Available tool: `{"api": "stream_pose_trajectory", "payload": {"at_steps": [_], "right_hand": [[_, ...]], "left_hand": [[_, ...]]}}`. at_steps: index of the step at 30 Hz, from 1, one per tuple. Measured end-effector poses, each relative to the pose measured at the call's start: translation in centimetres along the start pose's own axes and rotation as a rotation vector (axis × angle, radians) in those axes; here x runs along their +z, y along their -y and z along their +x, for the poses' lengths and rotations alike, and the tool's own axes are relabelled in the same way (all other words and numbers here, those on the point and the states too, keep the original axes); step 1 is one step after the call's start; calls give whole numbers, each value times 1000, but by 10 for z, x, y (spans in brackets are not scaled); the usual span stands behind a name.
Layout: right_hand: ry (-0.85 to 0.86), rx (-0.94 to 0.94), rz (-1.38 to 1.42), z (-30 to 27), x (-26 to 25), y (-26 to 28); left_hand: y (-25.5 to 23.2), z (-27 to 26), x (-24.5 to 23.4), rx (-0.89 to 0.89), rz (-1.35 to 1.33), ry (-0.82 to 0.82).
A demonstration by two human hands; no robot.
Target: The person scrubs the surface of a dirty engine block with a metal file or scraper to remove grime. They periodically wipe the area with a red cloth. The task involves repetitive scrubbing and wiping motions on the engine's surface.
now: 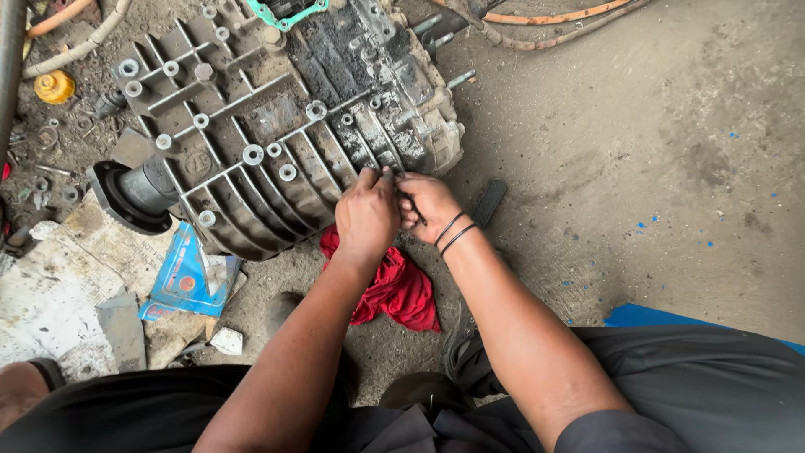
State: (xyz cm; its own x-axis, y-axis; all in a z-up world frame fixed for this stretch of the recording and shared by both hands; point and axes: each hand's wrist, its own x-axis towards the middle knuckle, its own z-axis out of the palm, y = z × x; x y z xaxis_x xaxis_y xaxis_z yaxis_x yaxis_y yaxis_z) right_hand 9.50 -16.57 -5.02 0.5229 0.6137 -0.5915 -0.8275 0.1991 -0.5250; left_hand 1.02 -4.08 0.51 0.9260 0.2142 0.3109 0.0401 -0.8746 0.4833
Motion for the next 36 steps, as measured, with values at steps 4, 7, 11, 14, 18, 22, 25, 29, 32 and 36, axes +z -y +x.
{"api": "stream_pose_trajectory", "payload": {"at_steps": [4,7,11,14,18,22,25,29,32,36], "right_hand": [[-148,-176,-52,5,-1,-17],[-228,-303,-176,11,-2,-26],[-242,-378,-447,17,-5,-20],[-277,-378,-679,14,0,-9],[-316,-435,-833,3,14,4],[-411,-881,-1321,-4,36,7],[-442,-744,-1589,-12,56,8],[-480,-504,-1762,-10,80,26],[-488,-525,-1861,-6,93,42],[-383,-537,-1954,-9,105,50]], "left_hand": [[2,6,4,26,-11,22],[2,-2,5,71,-48,-42],[0,-15,4,63,-92,-122],[1,-19,3,-23,-103,-142],[8,-18,-2,-118,-75,-215],[18,-14,-10,-245,-100,-269],[28,-6,-15,-359,-165,-269],[43,6,-22,-428,-184,-154],[46,8,-26,-439,-199,-131],[53,12,-35,-481,-341,-103]]}}
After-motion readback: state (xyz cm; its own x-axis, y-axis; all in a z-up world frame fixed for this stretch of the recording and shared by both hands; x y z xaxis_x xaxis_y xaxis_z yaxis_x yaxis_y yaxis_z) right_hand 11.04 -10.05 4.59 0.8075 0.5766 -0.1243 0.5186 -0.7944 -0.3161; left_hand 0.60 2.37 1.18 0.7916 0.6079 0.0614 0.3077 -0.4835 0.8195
